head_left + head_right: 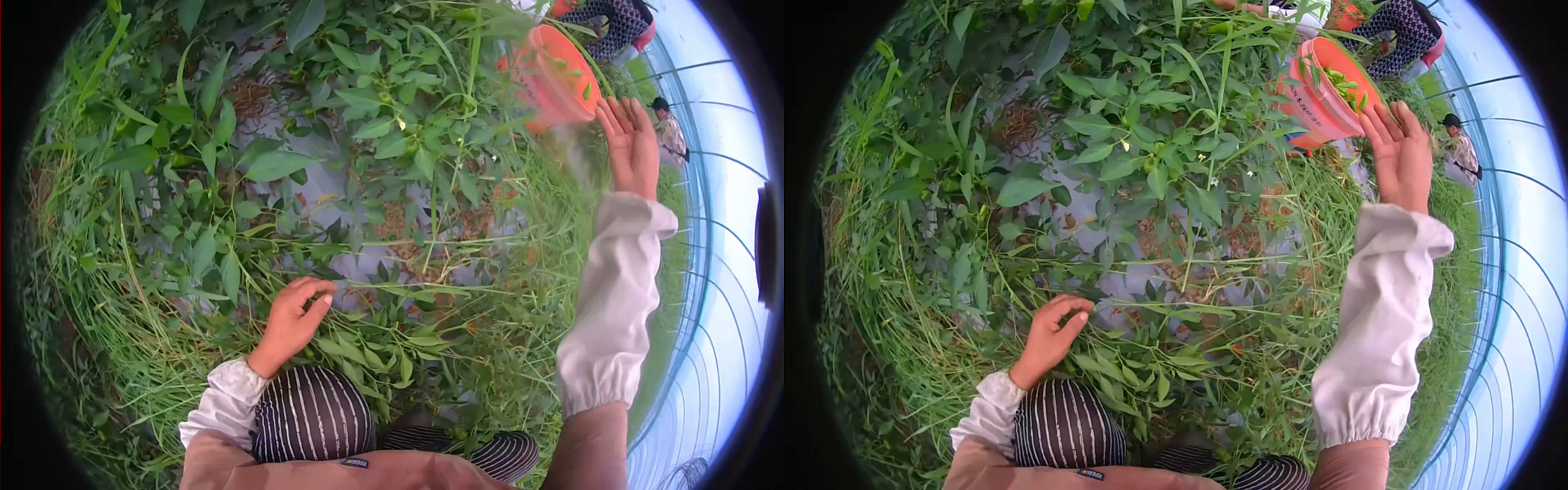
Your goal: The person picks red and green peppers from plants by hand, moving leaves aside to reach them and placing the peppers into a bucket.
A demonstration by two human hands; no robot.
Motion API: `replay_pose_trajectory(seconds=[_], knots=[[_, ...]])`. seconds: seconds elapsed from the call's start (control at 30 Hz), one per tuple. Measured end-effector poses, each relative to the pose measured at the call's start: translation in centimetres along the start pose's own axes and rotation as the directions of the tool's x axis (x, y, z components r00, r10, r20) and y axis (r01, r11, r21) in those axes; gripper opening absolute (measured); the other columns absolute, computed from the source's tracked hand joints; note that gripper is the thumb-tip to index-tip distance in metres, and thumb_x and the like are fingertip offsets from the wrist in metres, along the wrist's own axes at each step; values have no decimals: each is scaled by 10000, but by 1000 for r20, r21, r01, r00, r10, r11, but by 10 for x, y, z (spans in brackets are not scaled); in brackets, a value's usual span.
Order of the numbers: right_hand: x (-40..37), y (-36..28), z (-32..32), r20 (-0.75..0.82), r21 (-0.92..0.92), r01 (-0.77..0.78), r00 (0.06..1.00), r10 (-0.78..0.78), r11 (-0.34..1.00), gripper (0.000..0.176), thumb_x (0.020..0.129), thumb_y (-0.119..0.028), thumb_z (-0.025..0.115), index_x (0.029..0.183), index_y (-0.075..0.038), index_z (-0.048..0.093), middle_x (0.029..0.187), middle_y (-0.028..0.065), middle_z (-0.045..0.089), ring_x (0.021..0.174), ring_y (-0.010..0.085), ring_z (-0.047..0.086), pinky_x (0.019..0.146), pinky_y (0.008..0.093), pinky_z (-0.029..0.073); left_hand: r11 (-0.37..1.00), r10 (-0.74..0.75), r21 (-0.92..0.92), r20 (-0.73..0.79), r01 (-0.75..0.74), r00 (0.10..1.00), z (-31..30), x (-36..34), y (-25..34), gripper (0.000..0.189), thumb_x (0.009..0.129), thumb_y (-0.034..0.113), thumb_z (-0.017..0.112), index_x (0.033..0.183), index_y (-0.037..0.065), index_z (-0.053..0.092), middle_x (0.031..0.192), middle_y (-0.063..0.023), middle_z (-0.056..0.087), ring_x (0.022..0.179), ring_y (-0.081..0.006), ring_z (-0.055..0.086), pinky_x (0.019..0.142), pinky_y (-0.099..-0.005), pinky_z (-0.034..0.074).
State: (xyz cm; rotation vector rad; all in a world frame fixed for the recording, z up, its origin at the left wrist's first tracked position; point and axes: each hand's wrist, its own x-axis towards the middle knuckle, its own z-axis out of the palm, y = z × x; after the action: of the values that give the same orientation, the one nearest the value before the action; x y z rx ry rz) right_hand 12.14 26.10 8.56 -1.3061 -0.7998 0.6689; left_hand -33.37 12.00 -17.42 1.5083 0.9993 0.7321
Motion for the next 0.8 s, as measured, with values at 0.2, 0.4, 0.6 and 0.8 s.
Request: replay_pose_trajectory(seconds=[0.2, 0.4, 0.6, 0.8], knots=[[-239, 116, 119, 779, -344, 383, 626, 33, 857, 243, 837, -31, 664, 1078, -1, 657, 996, 164, 697, 898, 259, 693, 799, 358, 551, 972, -121, -209, -41, 110, 992, 7, 6, -7, 303, 874, 68, 622, 1171, 11, 617, 1003, -109, 667, 959, -232, 651, 838, -333, 496], [-173, 125, 161, 826, -422, 860, 495, -271, 286, 349, 801, 2, 595, 1147, -25, 634, 1229, 183, 610, 1130, 358, 587, 963, 429, 485, 973, -44, 231, 143, 9, 989, -5, 33, 21, 329, 829, 29, 647, 1157, 22, 628, 957, -172, 615, 848, -301, 649, 733, -377, 520], [-116, 118, 91, 613, -724, 687, 684, -396, 66, 415, 807, -36, 619, 1222, -31, 600, 1237, 183, 604, 1166, 351, 559, 1014, 432, 440, 639, 109, 540, 642, -548, 759, -11, 70, 44, 246, 742, 29, 678, 988, 8, 677, 869, -172, 636, 843, -371, 645, 683, -460, 511], [-147, 138, 53, 506, -825, 564, 774, -380, 50, 431, 791, -45, 632, 1220, -34, 596, 1208, 169, 615, 1130, 340, 568, 985, 435, 446, 879, 443, -94, 525, -468, 727, 18, 118, 86, 154, 824, 54, 690, 966, -4, 680, 848, -126, 656, 782, -240, 654, 662, -356, 521]])
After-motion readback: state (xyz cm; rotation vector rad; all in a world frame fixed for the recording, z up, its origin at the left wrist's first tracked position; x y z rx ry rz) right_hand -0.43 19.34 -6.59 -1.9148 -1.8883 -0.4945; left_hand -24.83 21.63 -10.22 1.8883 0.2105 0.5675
